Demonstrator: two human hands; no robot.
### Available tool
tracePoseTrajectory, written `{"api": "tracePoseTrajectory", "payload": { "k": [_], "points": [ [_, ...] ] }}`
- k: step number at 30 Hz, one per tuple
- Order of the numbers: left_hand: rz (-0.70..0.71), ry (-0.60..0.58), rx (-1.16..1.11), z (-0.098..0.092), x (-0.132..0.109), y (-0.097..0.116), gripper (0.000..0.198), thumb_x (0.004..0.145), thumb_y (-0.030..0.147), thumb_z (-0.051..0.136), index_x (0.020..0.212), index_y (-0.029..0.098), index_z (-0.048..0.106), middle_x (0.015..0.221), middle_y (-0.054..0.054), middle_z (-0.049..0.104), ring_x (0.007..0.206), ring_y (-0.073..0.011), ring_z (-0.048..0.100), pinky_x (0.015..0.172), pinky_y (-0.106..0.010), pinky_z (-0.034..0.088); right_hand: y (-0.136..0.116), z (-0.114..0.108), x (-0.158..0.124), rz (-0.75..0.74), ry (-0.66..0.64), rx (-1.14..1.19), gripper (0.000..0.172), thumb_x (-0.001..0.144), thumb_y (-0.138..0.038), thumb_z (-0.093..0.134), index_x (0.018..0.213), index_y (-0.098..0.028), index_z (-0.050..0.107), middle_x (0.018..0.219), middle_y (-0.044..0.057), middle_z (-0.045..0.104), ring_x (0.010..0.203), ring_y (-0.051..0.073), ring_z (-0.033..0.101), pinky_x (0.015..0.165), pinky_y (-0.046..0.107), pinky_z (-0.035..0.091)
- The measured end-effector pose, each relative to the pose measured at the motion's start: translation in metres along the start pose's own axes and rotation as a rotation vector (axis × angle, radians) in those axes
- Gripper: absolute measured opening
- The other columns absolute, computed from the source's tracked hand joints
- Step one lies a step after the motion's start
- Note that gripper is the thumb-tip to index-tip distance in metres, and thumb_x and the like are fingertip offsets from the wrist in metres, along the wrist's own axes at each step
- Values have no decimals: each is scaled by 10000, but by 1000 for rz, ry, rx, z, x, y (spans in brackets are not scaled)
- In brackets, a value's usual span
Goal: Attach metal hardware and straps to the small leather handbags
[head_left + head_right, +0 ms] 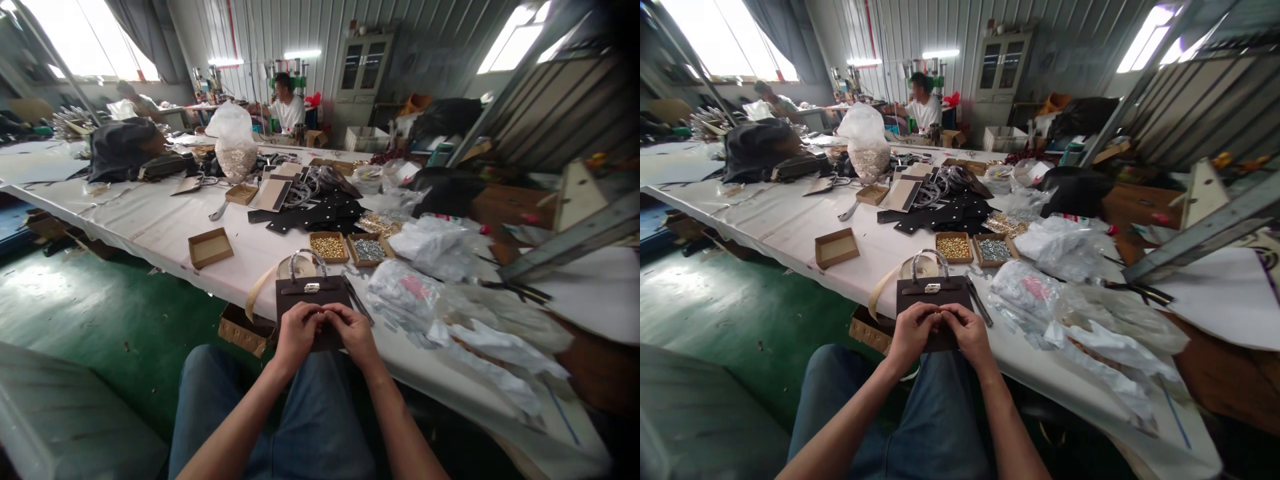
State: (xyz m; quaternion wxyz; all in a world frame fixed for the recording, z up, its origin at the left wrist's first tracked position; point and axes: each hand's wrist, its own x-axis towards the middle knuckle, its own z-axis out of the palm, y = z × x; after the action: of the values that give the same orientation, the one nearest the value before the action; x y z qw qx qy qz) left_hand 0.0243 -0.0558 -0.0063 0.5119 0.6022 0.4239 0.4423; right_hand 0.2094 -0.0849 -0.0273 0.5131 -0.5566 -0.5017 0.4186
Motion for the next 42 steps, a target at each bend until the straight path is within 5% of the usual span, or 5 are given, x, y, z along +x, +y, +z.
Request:
{"api": "tracePoseTrajectory", "payload": {
  "k": [9,18,23,32,42],
  "points": [
    [52,-27,28,-9,0,-1,164,1050,240,696,1104,219,850,1036,-78,801,753,-202,740,720,-334,621,1,-2,-3,-19,-48,-16,362,1053,-562,740,1211,-273,891,1194,73,875,1083,306,826,975,409,669],
    [189,-65,161,-19,0,5,198,1084,237,660,1084,242,858,1072,-96,805,1000,-261,764,924,-375,598,-3,-1,2,-234,-65,-228,246,1062,-463,722,1149,-321,902,1064,63,875,957,307,824,909,441,668],
    [94,-72,119,-20,5,0,180,1044,255,694,1042,214,869,994,-74,815,861,-222,746,832,-333,582,-5,-1,0,-288,-44,-240,226,1074,-402,697,1143,-323,897,1116,61,870,1010,298,820,951,430,661],
    [-196,-357,-49,-32,18,-2,295,1019,395,724,973,140,865,806,-56,780,651,-150,639,609,-246,469,1,-9,2,-348,-159,-184,186,1087,-321,699,1097,-282,881,1051,55,862,940,250,816,884,368,659],
    [-231,-325,-36,-25,22,2,316,1004,419,761,978,129,883,731,-46,746,621,-138,609,586,-234,426,-3,-14,1,-236,-183,-172,207,1090,-375,706,1054,-286,890,948,34,853,849,235,804,810,341,633]
  ]
}}
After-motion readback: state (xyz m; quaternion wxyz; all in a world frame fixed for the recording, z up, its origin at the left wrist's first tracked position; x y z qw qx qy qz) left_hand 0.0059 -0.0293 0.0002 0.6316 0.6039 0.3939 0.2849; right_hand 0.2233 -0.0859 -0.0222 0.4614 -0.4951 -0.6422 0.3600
